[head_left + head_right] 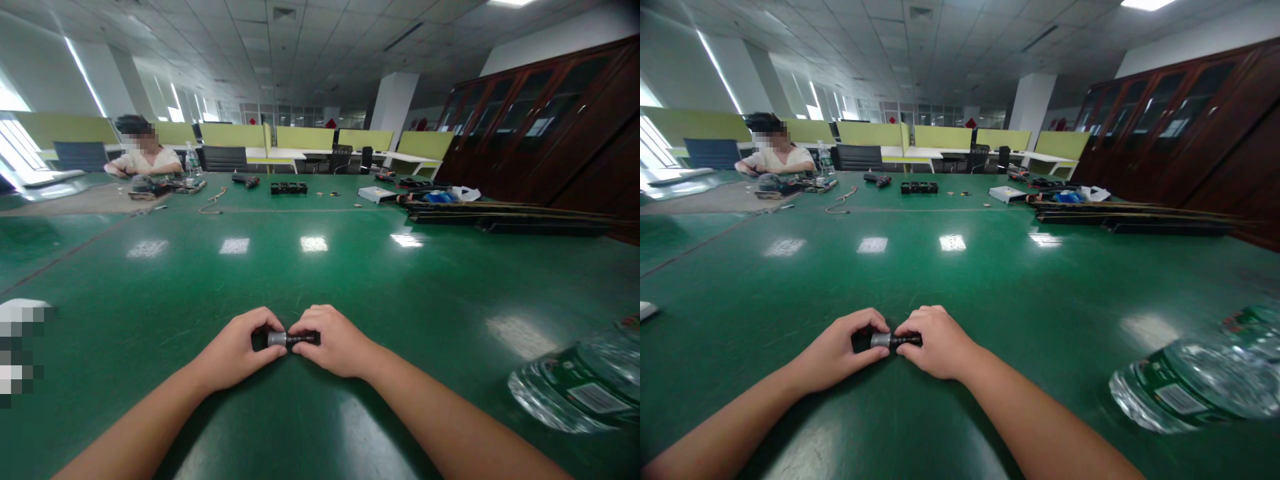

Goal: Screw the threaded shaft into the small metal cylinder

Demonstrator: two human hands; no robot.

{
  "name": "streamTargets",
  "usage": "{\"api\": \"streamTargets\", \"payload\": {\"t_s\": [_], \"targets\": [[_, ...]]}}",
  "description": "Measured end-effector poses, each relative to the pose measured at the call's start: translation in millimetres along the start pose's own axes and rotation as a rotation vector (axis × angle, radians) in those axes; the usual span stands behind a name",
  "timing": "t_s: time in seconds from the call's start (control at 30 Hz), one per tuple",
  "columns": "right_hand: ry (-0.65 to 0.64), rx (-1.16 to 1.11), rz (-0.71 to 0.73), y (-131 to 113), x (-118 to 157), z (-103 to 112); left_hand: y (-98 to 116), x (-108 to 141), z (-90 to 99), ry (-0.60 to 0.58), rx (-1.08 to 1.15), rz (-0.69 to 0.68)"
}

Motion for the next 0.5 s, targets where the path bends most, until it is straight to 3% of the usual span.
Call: {"api": "streamTargets", "payload": {"t_s": [0.5], "targets": [[0.001, -0.012, 0.005, -1.0, -0.4, 3.3, 2.5, -0.3, 2.2, 0.012, -0.002, 0.0]]}}
Point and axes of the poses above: each hand's wrist, its own x-axis away from the middle knuckle, its own z-axis out of the back of the hand, y = z × x, the point moved 7 cm from there along -x, towards the middle knuckle, and after that the axes turned 9 degrees about z, right-handed, at the moved point
